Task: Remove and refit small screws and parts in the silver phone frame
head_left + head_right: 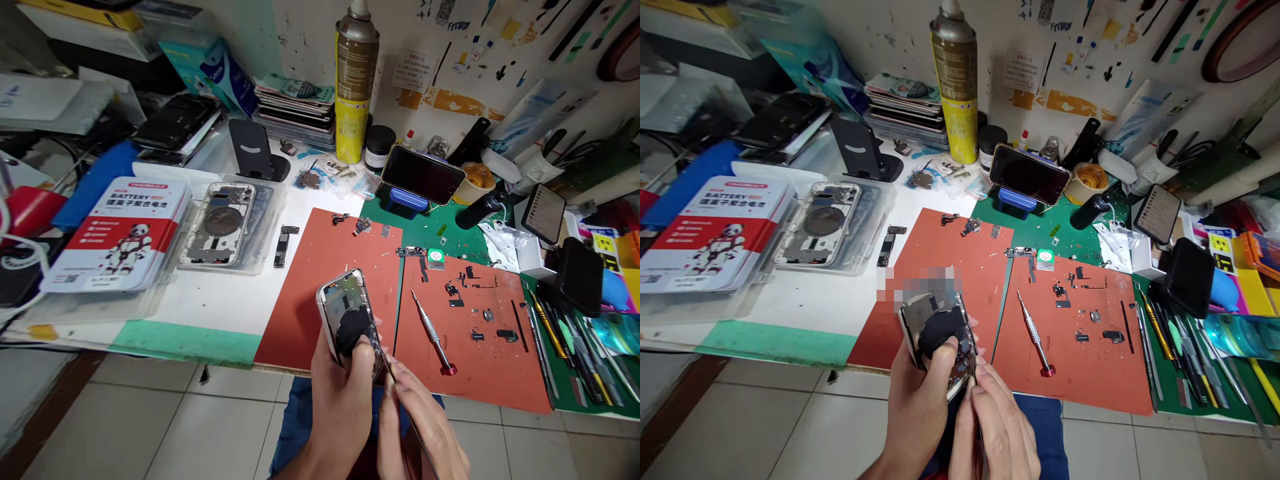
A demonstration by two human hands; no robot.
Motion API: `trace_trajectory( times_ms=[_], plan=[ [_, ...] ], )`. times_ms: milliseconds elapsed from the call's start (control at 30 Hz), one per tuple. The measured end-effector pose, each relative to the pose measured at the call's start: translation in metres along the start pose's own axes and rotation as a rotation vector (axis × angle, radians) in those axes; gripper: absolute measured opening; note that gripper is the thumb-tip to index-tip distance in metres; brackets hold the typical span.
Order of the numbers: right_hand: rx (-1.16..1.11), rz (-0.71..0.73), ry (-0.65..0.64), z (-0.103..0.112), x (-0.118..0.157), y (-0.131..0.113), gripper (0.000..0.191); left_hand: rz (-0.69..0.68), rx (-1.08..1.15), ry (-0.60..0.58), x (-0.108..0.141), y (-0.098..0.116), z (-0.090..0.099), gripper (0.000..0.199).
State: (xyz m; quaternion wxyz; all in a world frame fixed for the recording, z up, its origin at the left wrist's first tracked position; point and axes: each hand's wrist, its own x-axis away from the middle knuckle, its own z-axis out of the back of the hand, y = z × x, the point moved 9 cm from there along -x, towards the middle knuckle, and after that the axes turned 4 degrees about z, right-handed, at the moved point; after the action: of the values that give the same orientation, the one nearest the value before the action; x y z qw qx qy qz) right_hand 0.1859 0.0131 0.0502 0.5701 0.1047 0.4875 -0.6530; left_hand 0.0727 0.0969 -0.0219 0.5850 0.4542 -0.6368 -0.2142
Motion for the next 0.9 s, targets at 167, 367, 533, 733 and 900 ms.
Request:
trace_trajectory(
  times_ms=[167,367,533,733,900],
  plan=[
    [-0.016,-0.022,-0.014,-0.001,0.002,0.002,0.021,0.010,0.001,-0.003,0.000,0.000,-0.001,0.014],
    [-0.035,-0.039,-0.037,-0.001,0.003,0.002,0.028,-0.001,-0.016,0.002,0.000,0.002,-0.001,0.014],
    [-0.015,-0.043,-0.052,-0.002,0.000,0.000,0.027,-0.028,-0.017,0.009,0.001,0.008,-0.002,0.013],
    [0.003,-0.042,-0.077,-0.002,-0.009,-0.004,0.021,-0.048,-0.012,-0.009,0.001,0.005,-0.003,0.013],
    [0.037,0.005,-0.107,0.000,-0.026,-0.012,0.020,-0.098,-0.074,-0.002,0.000,0.006,-0.001,0.009]
  ],
)
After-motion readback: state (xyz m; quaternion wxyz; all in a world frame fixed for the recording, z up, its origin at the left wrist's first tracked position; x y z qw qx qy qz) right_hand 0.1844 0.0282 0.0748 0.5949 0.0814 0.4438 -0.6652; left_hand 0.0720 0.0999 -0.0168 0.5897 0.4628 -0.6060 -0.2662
